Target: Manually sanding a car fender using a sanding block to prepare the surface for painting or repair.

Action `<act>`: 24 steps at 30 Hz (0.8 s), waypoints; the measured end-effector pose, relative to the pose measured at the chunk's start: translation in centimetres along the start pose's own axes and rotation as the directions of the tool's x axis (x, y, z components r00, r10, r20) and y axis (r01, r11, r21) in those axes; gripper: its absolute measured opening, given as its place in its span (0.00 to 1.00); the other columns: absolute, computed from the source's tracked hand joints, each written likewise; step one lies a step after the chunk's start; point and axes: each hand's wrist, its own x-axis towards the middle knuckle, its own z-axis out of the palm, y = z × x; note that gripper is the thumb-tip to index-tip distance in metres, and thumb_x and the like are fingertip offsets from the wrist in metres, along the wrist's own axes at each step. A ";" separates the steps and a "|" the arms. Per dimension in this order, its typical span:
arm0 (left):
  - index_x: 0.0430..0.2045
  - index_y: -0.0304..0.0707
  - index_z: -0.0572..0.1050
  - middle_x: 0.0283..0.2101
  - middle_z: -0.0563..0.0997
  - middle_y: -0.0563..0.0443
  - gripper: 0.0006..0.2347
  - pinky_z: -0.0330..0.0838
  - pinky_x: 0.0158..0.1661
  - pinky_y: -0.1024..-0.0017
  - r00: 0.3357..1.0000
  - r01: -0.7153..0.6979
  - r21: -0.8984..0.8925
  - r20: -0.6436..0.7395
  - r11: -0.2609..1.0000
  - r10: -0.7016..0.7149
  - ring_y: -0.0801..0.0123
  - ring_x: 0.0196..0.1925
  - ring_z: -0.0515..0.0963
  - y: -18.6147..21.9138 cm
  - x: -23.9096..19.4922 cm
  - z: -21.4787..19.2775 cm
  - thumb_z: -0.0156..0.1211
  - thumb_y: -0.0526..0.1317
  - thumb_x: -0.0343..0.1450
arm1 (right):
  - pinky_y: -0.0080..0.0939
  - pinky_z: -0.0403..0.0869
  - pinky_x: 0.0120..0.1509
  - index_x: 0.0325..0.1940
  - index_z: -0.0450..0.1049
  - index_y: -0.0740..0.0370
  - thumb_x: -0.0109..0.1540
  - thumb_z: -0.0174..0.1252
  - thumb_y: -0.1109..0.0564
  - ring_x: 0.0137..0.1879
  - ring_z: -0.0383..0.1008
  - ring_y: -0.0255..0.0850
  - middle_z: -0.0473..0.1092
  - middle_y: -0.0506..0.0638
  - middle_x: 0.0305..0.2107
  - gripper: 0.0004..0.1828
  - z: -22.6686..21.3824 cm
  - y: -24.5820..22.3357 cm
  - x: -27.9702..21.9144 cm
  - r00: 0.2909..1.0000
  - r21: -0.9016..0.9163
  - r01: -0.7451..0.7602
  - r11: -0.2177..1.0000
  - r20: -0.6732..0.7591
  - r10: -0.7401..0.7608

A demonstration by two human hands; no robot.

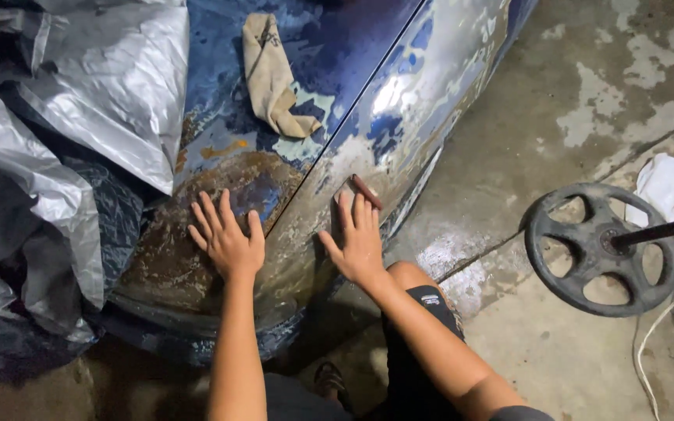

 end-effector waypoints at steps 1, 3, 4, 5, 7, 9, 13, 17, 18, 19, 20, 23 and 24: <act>0.69 0.42 0.62 0.76 0.54 0.34 0.26 0.34 0.67 0.36 1.000 0.003 0.005 0.009 1.000 -0.003 0.40 0.78 0.48 -0.1 0.0 0.0 0.52 0.50 0.76 | 0.69 0.52 0.76 0.81 0.52 0.57 0.64 0.55 0.30 0.74 0.54 0.73 0.52 0.76 0.70 0.49 -0.4 0.1 0.3 1.000 0.002 -0.006 1.000 0.009 0.006; 0.69 0.41 0.62 0.76 0.53 0.33 0.25 0.31 0.67 0.35 1.000 -0.012 -0.048 -0.019 0.999 0.011 0.39 0.78 0.47 0.0 0.1 0.2 0.51 0.50 0.77 | 0.69 0.49 0.77 0.82 0.50 0.53 0.65 0.53 0.31 0.77 0.51 0.70 0.50 0.72 0.73 0.47 -1.3 0.6 1.1 0.996 -0.022 -0.024 0.999 0.080 0.026; 0.69 0.41 0.62 0.76 0.53 0.33 0.25 0.31 0.67 0.35 1.000 -0.013 -0.049 -0.011 0.999 0.013 0.39 0.78 0.47 0.1 -0.3 -0.1 0.51 0.50 0.77 | 0.69 0.49 0.77 0.82 0.50 0.53 0.65 0.53 0.31 0.77 0.51 0.70 0.50 0.72 0.73 0.47 -2.1 0.1 0.8 0.996 -0.025 -0.031 0.999 0.082 0.033; 0.69 0.41 0.62 0.76 0.53 0.33 0.25 0.31 0.67 0.35 1.000 -0.001 -0.058 -0.007 0.998 0.000 0.39 0.77 0.47 0.4 -0.2 -0.3 0.50 0.49 0.77 | 0.69 0.48 0.78 0.82 0.48 0.51 0.66 0.51 0.30 0.77 0.50 0.69 0.50 0.71 0.73 0.47 -2.9 -0.2 1.3 0.993 -0.030 -0.039 0.999 0.113 0.042; 0.69 0.40 0.62 0.76 0.52 0.33 0.25 0.31 0.67 0.34 1.000 0.016 -0.068 -0.005 0.998 -0.016 0.38 0.77 0.47 0.7 0.1 -0.5 0.50 0.49 0.77 | 0.69 0.46 0.78 0.83 0.47 0.49 0.66 0.49 0.28 0.77 0.50 0.69 0.50 0.71 0.73 0.47 -3.6 -0.3 1.9 0.988 -0.037 -0.042 0.998 0.145 0.047; 0.69 0.41 0.63 0.76 0.53 0.34 0.25 0.32 0.68 0.35 1.000 0.015 -0.057 -0.007 0.998 -0.015 0.39 0.78 0.47 0.6 0.1 -0.6 0.51 0.50 0.76 | 0.69 0.47 0.78 0.83 0.47 0.49 0.65 0.49 0.26 0.77 0.50 0.68 0.51 0.70 0.73 0.49 -3.1 -0.1 1.8 0.986 -0.128 -0.024 0.992 0.160 0.044; 0.69 0.40 0.62 0.76 0.53 0.34 0.25 0.31 0.68 0.37 1.000 0.009 -0.042 0.014 0.999 -0.008 0.41 0.78 0.47 0.5 -0.2 -0.8 0.51 0.50 0.77 | 0.69 0.46 0.79 0.82 0.48 0.47 0.66 0.47 0.26 0.80 0.46 0.65 0.48 0.68 0.75 0.47 -4.0 0.2 3.8 0.986 -0.192 -0.013 0.981 0.161 0.044; 0.70 0.42 0.62 0.76 0.52 0.35 0.25 0.31 0.68 0.38 1.000 0.021 -0.051 0.006 0.998 -0.021 0.41 0.78 0.46 0.5 -0.2 -0.6 0.50 0.50 0.77 | 0.69 0.45 0.78 0.82 0.48 0.49 0.67 0.48 0.28 0.79 0.46 0.66 0.46 0.69 0.75 0.46 -4.4 -0.4 2.3 0.985 -0.125 -0.031 0.992 0.165 0.052; 0.69 0.42 0.63 0.76 0.53 0.35 0.26 0.30 0.68 0.37 1.000 0.031 -0.058 0.003 0.998 -0.031 0.40 0.78 0.47 0.5 -0.1 -0.5 0.52 0.50 0.76 | 0.68 0.46 0.78 0.83 0.48 0.49 0.67 0.49 0.28 0.79 0.47 0.66 0.47 0.68 0.75 0.46 -4.4 -0.4 1.8 0.983 -0.132 -0.028 0.991 0.177 0.052; 0.69 0.42 0.63 0.76 0.53 0.35 0.26 0.30 0.68 0.37 1.000 0.029 -0.059 0.002 0.998 -0.029 0.40 0.78 0.47 0.5 0.3 -0.4 0.52 0.50 0.76 | 0.68 0.46 0.78 0.83 0.48 0.49 0.67 0.49 0.28 0.79 0.47 0.66 0.47 0.68 0.75 0.46 -4.7 -0.5 2.8 0.983 -0.132 -0.029 0.991 0.175 0.052; 0.69 0.42 0.62 0.76 0.52 0.35 0.25 0.30 0.68 0.37 1.000 0.016 -0.065 -0.005 0.998 -0.016 0.41 0.78 0.46 0.5 0.6 -0.2 0.51 0.50 0.76 | 0.69 0.45 0.78 0.82 0.49 0.51 0.68 0.49 0.29 0.79 0.46 0.67 0.48 0.70 0.74 0.45 -5.0 -0.6 3.8 0.989 -0.139 -0.004 0.990 0.144 0.024; 0.69 0.42 0.62 0.76 0.51 0.35 0.25 0.30 0.68 0.38 1.000 0.007 -0.055 0.006 0.998 -0.006 0.42 0.78 0.46 0.2 -0.4 -0.3 0.51 0.50 0.77 | 0.70 0.46 0.78 0.82 0.49 0.52 0.67 0.50 0.29 0.80 0.45 0.67 0.47 0.70 0.74 0.46 -4.9 -0.5 3.8 0.991 -0.152 0.001 0.988 0.136 0.020; 0.70 0.42 0.62 0.76 0.51 0.36 0.24 0.30 0.68 0.38 1.000 -0.003 -0.050 -0.009 0.999 0.002 0.43 0.78 0.46 0.4 -0.2 -0.5 0.51 0.49 0.78 | 0.70 0.46 0.79 0.82 0.49 0.50 0.65 0.50 0.26 0.80 0.45 0.67 0.47 0.69 0.75 0.48 -4.8 -0.6 4.3 0.991 -0.158 -0.002 0.987 0.130 0.023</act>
